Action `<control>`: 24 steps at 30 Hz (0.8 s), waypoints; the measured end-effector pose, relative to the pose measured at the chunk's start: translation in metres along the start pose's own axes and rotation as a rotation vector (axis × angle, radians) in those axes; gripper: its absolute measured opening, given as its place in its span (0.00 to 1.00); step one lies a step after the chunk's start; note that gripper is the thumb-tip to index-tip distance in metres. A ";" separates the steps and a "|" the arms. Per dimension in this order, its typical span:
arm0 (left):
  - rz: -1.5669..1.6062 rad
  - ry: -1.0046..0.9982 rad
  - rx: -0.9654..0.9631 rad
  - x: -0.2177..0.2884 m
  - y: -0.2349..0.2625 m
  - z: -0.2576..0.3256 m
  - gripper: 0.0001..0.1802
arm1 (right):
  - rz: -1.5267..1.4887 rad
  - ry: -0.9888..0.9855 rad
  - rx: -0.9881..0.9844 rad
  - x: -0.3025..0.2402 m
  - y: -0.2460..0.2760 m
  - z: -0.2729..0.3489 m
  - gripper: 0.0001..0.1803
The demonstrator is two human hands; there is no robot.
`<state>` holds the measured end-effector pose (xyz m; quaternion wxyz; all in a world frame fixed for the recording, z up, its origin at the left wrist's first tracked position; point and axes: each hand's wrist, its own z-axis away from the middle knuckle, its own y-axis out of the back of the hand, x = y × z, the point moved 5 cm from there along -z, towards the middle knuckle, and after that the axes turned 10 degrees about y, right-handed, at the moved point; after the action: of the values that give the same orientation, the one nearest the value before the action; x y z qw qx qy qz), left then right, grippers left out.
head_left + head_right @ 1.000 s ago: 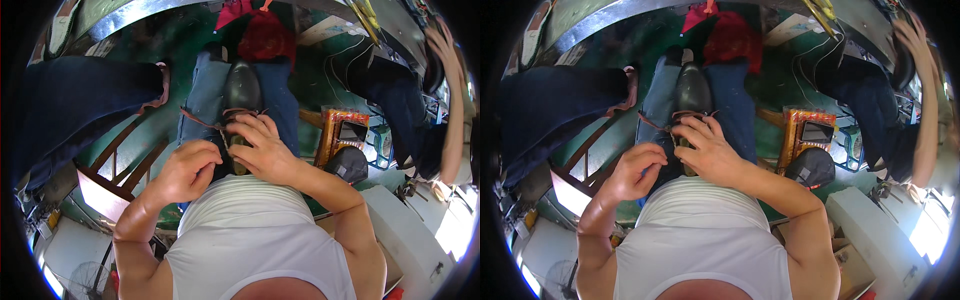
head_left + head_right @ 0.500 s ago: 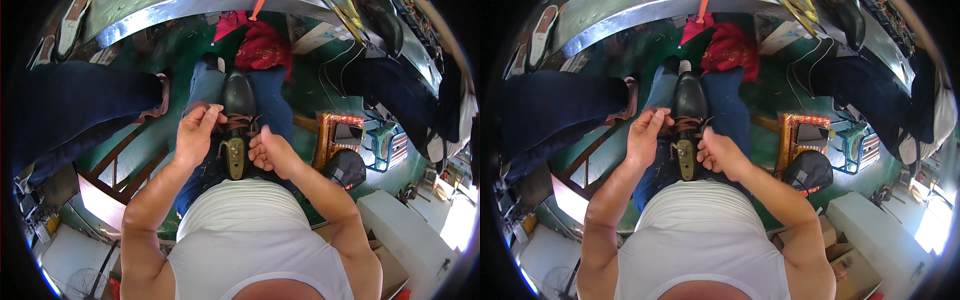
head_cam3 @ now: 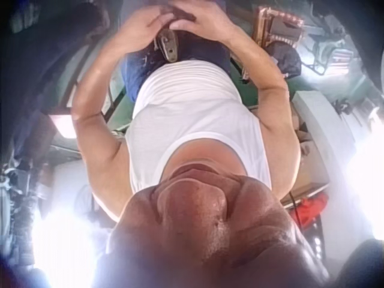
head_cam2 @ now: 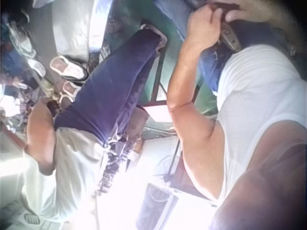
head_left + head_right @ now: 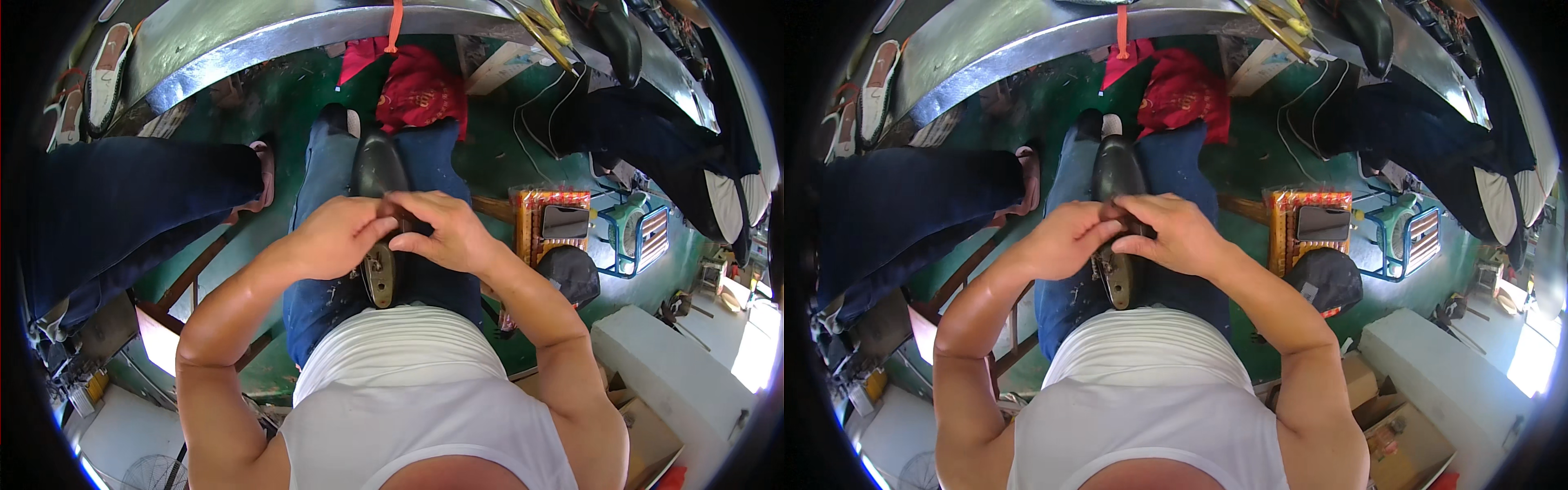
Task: The person is finishing shoes at a factory workbench, using pliers and tying laces.
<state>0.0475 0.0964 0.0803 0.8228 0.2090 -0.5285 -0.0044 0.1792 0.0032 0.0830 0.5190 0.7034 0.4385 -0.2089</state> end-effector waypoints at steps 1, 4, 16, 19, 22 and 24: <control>0.001 0.001 -0.005 -0.002 0.001 0.000 0.08 | 0.083 -0.043 -0.163 0.004 -0.002 0.008 0.16; 0.563 0.313 -0.096 -0.023 -0.001 0.004 0.10 | 0.214 0.233 -0.155 -0.027 -0.001 0.021 0.12; -0.644 -0.762 0.474 0.018 0.005 0.022 0.18 | -0.973 -0.709 -0.323 0.053 -0.026 -0.004 0.15; -0.558 -0.682 0.544 0.015 0.009 0.022 0.16 | -0.964 -0.483 -0.142 0.063 -0.022 -0.011 0.13; -0.299 -0.477 0.547 0.005 0.002 0.022 0.13 | -1.025 -0.422 -0.051 0.057 -0.013 -0.019 0.11; 0.211 -0.219 0.592 -0.012 0.001 0.026 0.12 | -1.051 -0.365 -0.049 0.050 -0.010 -0.015 0.08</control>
<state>0.0195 0.0909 0.0790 0.6606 0.3812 -0.6109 0.2121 0.1944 0.0380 0.0457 0.4287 0.3301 0.6382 -0.5477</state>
